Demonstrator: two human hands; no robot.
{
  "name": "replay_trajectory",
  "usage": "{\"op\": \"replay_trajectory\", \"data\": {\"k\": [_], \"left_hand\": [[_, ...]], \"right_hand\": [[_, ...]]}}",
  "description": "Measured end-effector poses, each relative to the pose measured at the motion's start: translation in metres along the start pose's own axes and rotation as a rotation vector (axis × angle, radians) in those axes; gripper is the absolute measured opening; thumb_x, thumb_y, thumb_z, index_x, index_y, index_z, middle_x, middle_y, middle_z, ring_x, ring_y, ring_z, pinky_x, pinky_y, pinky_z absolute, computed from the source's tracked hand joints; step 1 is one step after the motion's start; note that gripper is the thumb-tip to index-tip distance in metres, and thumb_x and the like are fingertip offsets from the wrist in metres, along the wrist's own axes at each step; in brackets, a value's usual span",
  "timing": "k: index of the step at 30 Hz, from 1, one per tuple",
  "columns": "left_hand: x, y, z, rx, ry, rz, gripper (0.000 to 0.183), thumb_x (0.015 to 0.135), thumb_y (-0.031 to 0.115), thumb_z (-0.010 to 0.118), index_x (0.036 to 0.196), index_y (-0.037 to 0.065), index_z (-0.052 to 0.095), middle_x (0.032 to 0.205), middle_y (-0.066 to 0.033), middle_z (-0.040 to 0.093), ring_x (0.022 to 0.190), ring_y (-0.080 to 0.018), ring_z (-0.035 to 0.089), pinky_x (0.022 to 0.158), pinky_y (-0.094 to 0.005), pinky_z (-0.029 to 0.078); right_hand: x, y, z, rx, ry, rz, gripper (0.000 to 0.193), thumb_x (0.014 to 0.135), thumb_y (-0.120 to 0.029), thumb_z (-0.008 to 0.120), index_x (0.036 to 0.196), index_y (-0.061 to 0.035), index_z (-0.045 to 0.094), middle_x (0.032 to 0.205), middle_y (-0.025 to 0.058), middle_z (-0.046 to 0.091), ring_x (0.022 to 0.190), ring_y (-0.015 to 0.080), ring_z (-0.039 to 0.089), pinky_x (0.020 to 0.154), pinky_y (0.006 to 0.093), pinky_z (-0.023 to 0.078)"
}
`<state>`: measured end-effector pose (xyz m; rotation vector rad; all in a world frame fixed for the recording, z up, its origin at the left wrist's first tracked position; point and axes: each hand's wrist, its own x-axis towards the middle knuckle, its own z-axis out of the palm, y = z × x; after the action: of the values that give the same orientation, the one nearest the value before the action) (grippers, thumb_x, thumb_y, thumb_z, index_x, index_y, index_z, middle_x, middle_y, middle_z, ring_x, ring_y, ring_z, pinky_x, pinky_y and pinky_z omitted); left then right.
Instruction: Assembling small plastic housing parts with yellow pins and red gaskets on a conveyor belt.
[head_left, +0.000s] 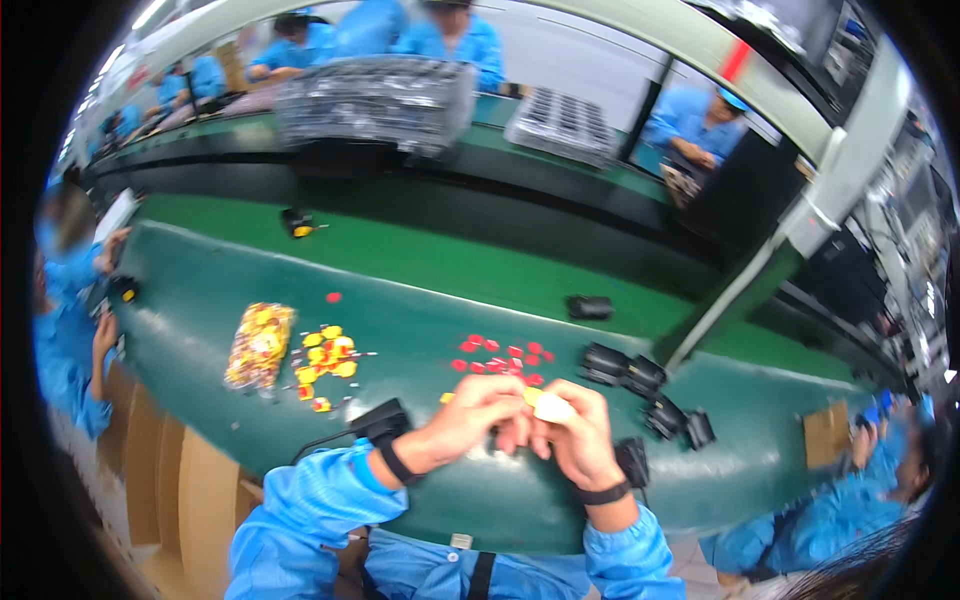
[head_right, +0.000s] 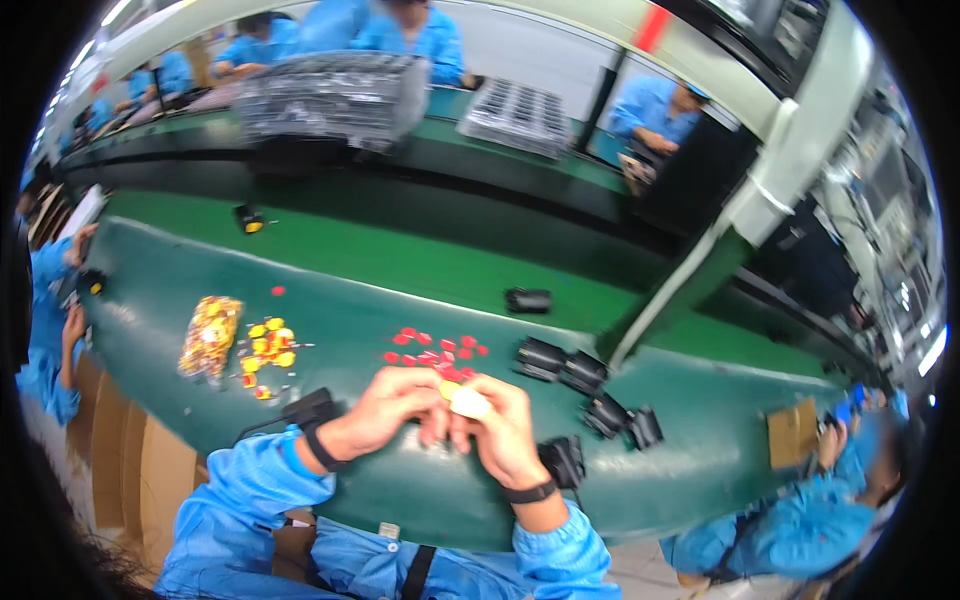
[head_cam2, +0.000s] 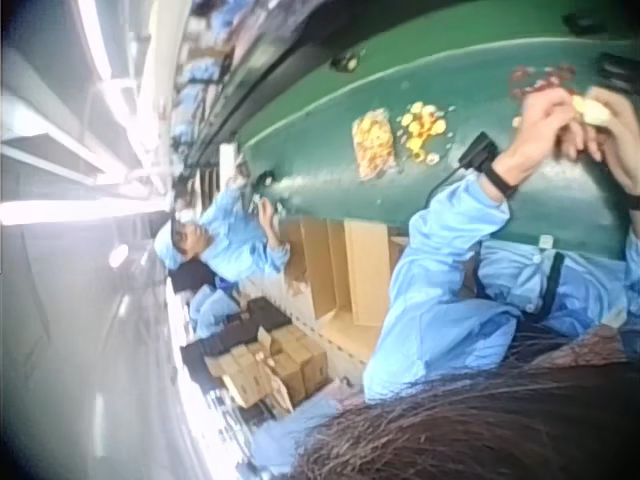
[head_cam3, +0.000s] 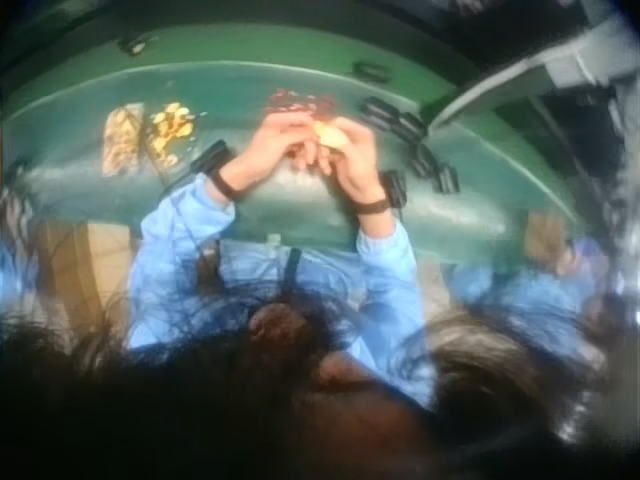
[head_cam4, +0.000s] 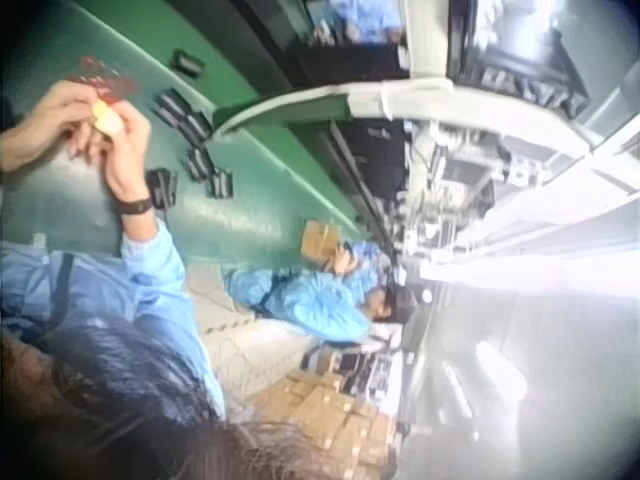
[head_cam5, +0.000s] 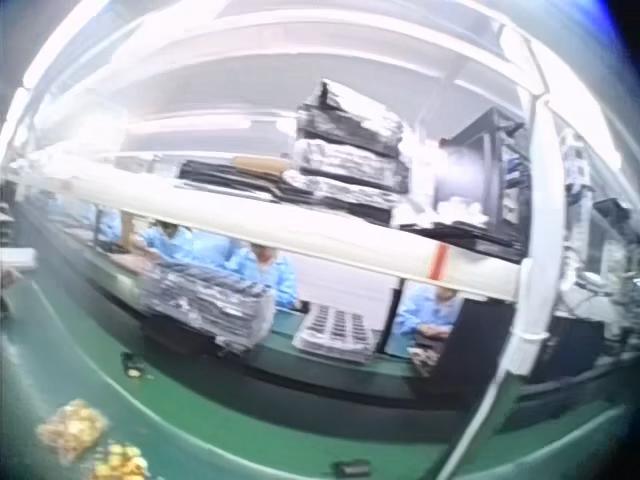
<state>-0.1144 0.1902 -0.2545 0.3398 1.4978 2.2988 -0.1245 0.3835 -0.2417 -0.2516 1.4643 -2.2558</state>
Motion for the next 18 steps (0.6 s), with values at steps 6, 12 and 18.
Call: {"op": "replay_trajectory", "data": {"k": [6,12,18], "left_hand": [[0.02,-0.008,0.023,0.038,-0.077,0.069,0.019,0.102,0.016,0.046,0.093,0.002,0.055,0.065,-0.0036,0.062,0.053,-0.0067,0.057,0.046,-0.0204,0.042],[0.017,-0.021,0.007,0.683,0.083,0.483,0.008,0.093,0.007,0.055,0.087,0.001,0.053,0.063,-0.0089,0.056,0.052,-0.0148,0.058,0.046,-0.0323,0.043],[0.026,-0.019,-0.012,1.366,0.217,0.792,0.013,0.08,0.01,0.062,0.082,0.002,0.052,0.064,-0.0126,0.059,0.059,-0.0306,0.061,0.056,-0.0428,0.048]], "right_hand": [[-0.011,-0.006,-0.002,-0.097,0.135,-0.083,0.023,0.09,-0.02,0.059,0.085,0.0033,0.059,0.064,0.0105,0.059,0.048,0.0166,0.058,0.037,0.025,0.045],[-0.005,0.001,-0.003,0.089,0.044,0.003,0.022,0.091,-0.018,0.053,0.078,-0.0001,0.051,0.058,0.0097,0.051,0.042,0.0179,0.05,0.033,0.0268,0.038],[-0.009,-0.01,-0.018,0.347,0.148,-0.043,0.019,0.093,-0.016,0.046,0.08,-0.0025,0.049,0.058,0.0066,0.043,0.045,0.016,0.043,0.032,0.0265,0.033]]}}
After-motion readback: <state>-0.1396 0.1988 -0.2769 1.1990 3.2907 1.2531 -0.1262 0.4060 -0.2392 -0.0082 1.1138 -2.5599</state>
